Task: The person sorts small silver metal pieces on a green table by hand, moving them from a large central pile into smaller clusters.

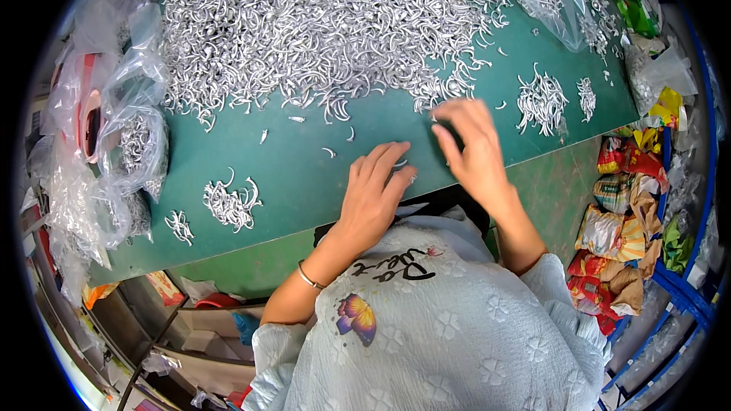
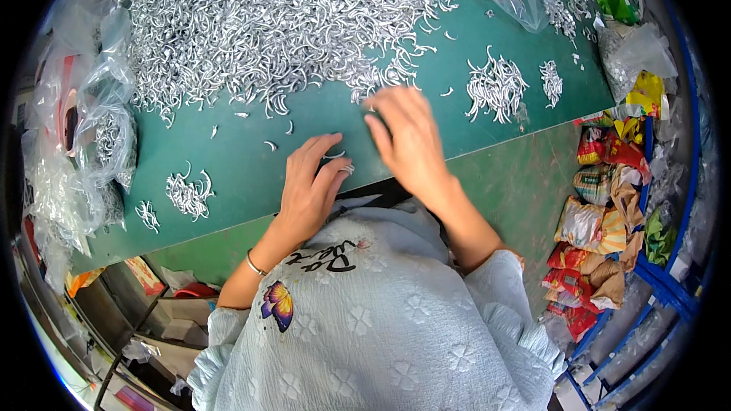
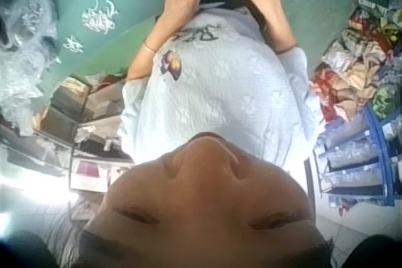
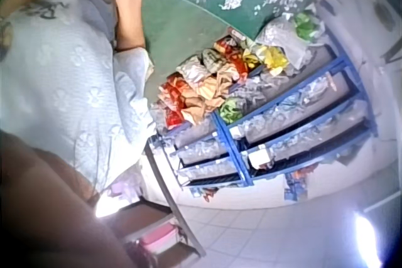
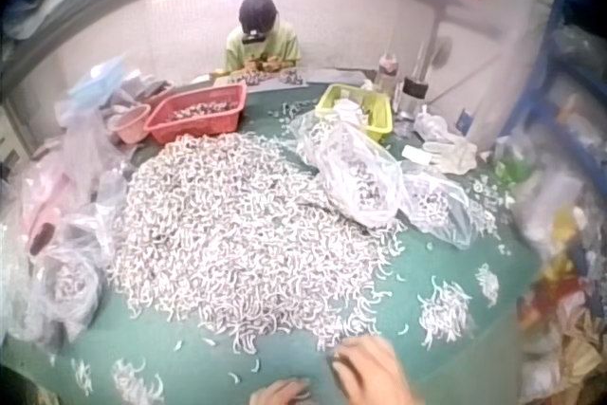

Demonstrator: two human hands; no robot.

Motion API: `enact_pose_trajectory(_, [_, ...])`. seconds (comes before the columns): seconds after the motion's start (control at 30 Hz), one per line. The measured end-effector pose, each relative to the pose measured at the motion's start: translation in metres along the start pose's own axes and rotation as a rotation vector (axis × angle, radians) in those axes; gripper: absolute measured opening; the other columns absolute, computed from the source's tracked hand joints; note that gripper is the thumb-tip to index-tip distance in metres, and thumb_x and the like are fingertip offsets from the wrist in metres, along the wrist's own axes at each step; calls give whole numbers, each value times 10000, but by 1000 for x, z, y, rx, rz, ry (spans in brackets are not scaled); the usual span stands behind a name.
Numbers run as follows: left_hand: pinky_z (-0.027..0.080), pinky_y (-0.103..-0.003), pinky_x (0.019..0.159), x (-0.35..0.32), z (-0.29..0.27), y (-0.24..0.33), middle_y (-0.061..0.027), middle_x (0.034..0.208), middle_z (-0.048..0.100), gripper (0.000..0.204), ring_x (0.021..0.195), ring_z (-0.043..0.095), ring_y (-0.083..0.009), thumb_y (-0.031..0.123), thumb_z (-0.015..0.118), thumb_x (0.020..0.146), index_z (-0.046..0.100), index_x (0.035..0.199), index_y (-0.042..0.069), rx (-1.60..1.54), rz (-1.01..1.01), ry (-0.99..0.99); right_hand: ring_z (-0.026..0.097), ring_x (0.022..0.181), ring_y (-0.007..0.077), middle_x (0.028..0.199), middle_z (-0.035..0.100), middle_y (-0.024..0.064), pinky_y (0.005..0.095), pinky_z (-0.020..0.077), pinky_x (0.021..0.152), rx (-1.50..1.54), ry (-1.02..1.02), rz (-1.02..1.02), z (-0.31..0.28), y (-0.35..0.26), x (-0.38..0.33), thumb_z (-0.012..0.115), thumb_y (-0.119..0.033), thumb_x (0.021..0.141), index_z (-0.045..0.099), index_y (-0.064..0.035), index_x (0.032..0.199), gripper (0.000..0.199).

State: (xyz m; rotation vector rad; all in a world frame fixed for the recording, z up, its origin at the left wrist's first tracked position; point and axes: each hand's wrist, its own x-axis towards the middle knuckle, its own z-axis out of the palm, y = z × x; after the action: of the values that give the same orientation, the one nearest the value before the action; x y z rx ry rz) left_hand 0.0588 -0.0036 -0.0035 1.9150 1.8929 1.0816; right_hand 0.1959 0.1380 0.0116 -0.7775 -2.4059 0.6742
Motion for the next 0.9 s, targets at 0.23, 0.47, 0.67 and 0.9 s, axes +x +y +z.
enact_pose_trajectory(0.23, [445,-409,844,-9,7,-8,-142,1114,588,313,1051,562,-314,13,594,746,625,1055,-28,-66,8,-56,530,1107,372,1217,515,185,393,452,933,111,-88,151,27,-13,7,664,-9,835,542,5,1234,417])
enact_pose_trajectory(0.47, [444,-394,789,-5,4,-4,-129,1057,598,300,987,572,-303,-5,622,728,641,1027,-22,-65,13,-29,506,1238,243,1416,465,126,350,484,949,812,-165,149,34,-16,43,577,20,897,485,-22,1364,478])
enact_pose_trajectory(0.67, [413,-372,750,-11,5,-7,-83,1013,610,272,935,578,-266,-24,687,739,664,1006,21,-54,-4,5,520,1136,310,1261,549,109,400,449,915,-2,-56,94,-2,17,37,693,-44,807,638,-61,1159,357])
enact_pose_trajectory(0.9, [391,-386,807,-19,2,-4,-107,1061,596,300,988,570,-267,30,586,743,639,1036,-8,-33,-28,-1,533,1036,295,1126,569,104,381,436,845,-145,-99,-37,24,9,39,720,-69,779,643,-50,1015,249])
